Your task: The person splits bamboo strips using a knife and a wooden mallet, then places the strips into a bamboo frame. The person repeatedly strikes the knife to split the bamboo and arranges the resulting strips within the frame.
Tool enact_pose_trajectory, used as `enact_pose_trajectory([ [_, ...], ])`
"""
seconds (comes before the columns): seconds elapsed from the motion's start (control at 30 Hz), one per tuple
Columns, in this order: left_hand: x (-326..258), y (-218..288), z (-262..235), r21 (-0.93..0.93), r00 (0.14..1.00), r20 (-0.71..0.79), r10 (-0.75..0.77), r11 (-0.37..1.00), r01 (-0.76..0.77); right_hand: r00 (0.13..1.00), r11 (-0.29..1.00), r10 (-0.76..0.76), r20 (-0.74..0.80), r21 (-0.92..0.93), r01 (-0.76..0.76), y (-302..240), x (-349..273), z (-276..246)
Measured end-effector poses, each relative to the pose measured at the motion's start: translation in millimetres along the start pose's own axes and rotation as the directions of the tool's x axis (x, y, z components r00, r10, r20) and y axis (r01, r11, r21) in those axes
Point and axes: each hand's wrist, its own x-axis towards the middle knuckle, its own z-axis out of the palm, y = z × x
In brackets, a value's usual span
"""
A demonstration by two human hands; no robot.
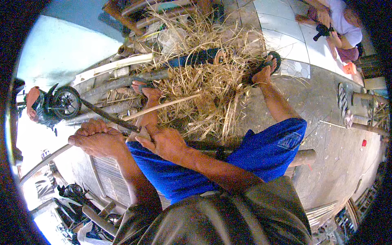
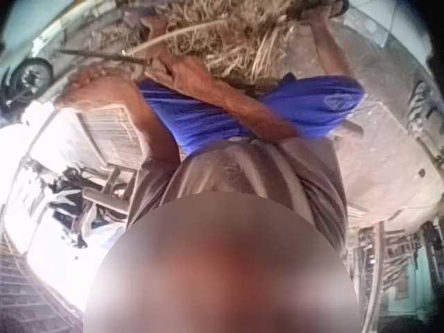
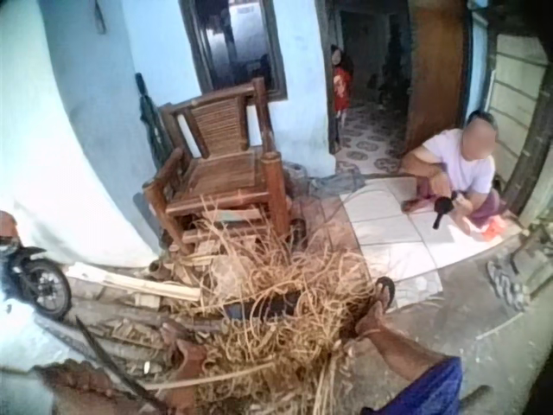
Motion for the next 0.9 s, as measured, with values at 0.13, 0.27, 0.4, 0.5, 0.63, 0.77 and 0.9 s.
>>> enact_pose_trajectory([
  [0.13,12,-4,-7,-0.016,0.999,0.047,0.016,1.0,-0.015,1.0,0.995,-0.026,-0.002,-0.096,0.026,37,6,18],
  [0.27,26,-12,-19,-0.034,0.999,0.03,-0.025,0.999,0.026,0.982,0.967,-0.164,-0.092,-0.21,0.142,73,9,45],
  [0.4,33,-15,-24,-0.061,0.999,-0.01,-0.04,0.997,0.04,0.995,0.956,0.054,-0.085,-0.283,-0.076,150,15,47],
  [0.5,29,-12,-24,-0.051,0.998,-0.009,-0.057,0.997,0.057,0.916,0.86,0.396,-0.059,-0.326,-0.393,233,5,25],
  [0.63,18,-5,-18,-0.103,0.996,0.018,-0.09,0.99,0.092,0.938,0.898,0.341,-0.061,-0.275,-0.344,253,10,11],
  [0.77,5,-4,-4,-0.074,0.999,0.0,-0.038,0.997,0.038,0.943,0.944,0.329,0.046,-0.048,-0.327,127,12,11],
  [0.9,-5,-9,5,-0.002,1.0,-0.018,0.011,1.0,-0.011,0.988,0.984,-0.154,-0.03,0.084,0.156,28,-12,6],
])
